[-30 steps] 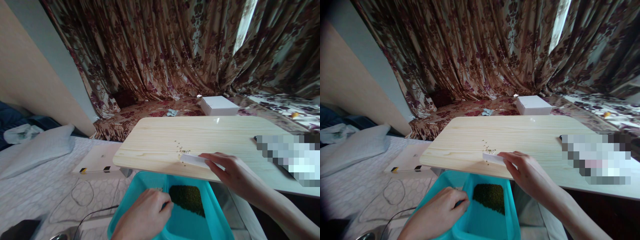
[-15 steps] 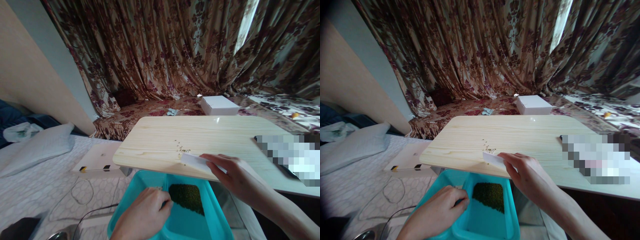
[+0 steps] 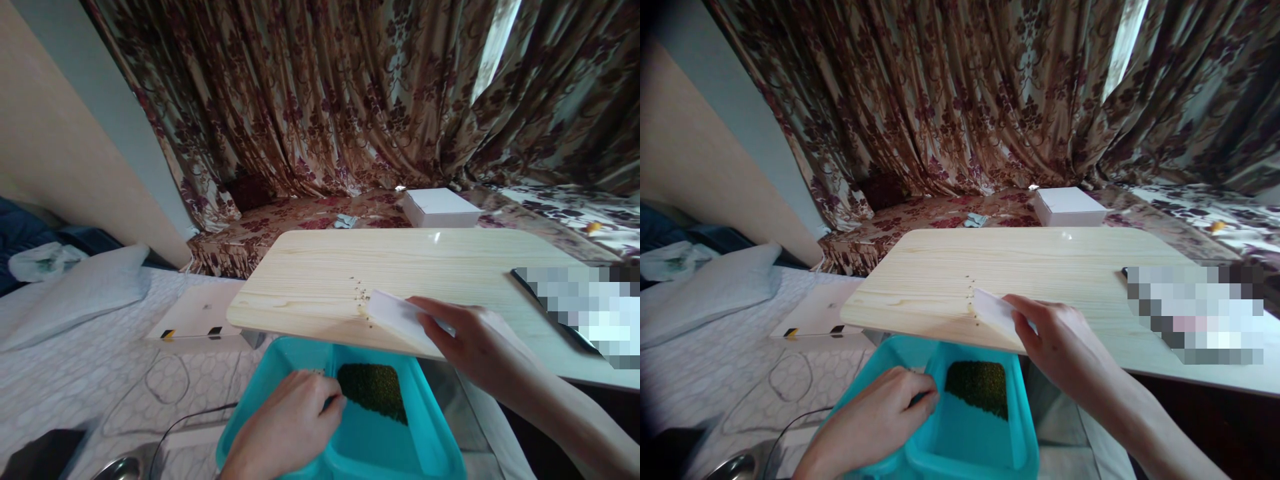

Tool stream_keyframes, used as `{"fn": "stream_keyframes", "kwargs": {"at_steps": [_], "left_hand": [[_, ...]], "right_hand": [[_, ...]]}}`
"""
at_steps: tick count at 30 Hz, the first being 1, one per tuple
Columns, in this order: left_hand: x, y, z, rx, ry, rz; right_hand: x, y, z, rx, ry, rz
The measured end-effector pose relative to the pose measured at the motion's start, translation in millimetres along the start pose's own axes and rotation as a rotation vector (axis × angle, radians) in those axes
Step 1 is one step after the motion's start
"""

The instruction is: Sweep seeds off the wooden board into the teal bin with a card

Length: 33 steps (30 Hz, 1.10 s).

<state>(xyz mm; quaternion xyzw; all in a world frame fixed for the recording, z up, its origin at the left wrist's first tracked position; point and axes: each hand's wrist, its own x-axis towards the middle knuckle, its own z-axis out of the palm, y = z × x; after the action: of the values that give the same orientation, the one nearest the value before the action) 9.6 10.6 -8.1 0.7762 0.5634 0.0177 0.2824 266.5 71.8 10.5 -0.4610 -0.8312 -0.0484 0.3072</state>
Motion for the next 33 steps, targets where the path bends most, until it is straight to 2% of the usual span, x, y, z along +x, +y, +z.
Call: {"fn": "stream_keyframes", "kwargs": {"at_steps": [7,12,17,20,23,27,30,33], "left_hand": [[1.0,0.4,-1.5,0.014,-0.003,0.009],[1.3,0.9,-1.8,0.013,-0.001,0.005],[1.9,0.6,-1.7,0.015,-0.007,-0.001],[1.7,2.1,-0.2,0.022,0.001,0.015],[1.7,6.1,1.9,0.033,-0.006,0.053],[3.5,14.3,5.4,0.043,-0.030,0.095],[6.7,21.1,8.0,0.059,-0.056,0.103],[9.7,26.3,9.4,0.079,-0.068,0.119]], "right_hand": [[1.0,1.7,3.7,0.016,-0.030,0.002],[1.5,-4.9,3.2,0.147,-0.062,-0.053],[-18.2,-9.5,-8.9,0.238,-0.142,-0.103],[-28.9,-2.7,-15.2,0.247,-0.192,-0.100],[-27.0,14.8,-12.6,0.178,-0.082,-0.052],[-7.8,43.1,2.3,0.041,0.057,0.005],[6.2,53.7,11.3,-0.007,0.057,0.021],[12.4,51.9,13.3,-0.017,0.028,0.034]]}}
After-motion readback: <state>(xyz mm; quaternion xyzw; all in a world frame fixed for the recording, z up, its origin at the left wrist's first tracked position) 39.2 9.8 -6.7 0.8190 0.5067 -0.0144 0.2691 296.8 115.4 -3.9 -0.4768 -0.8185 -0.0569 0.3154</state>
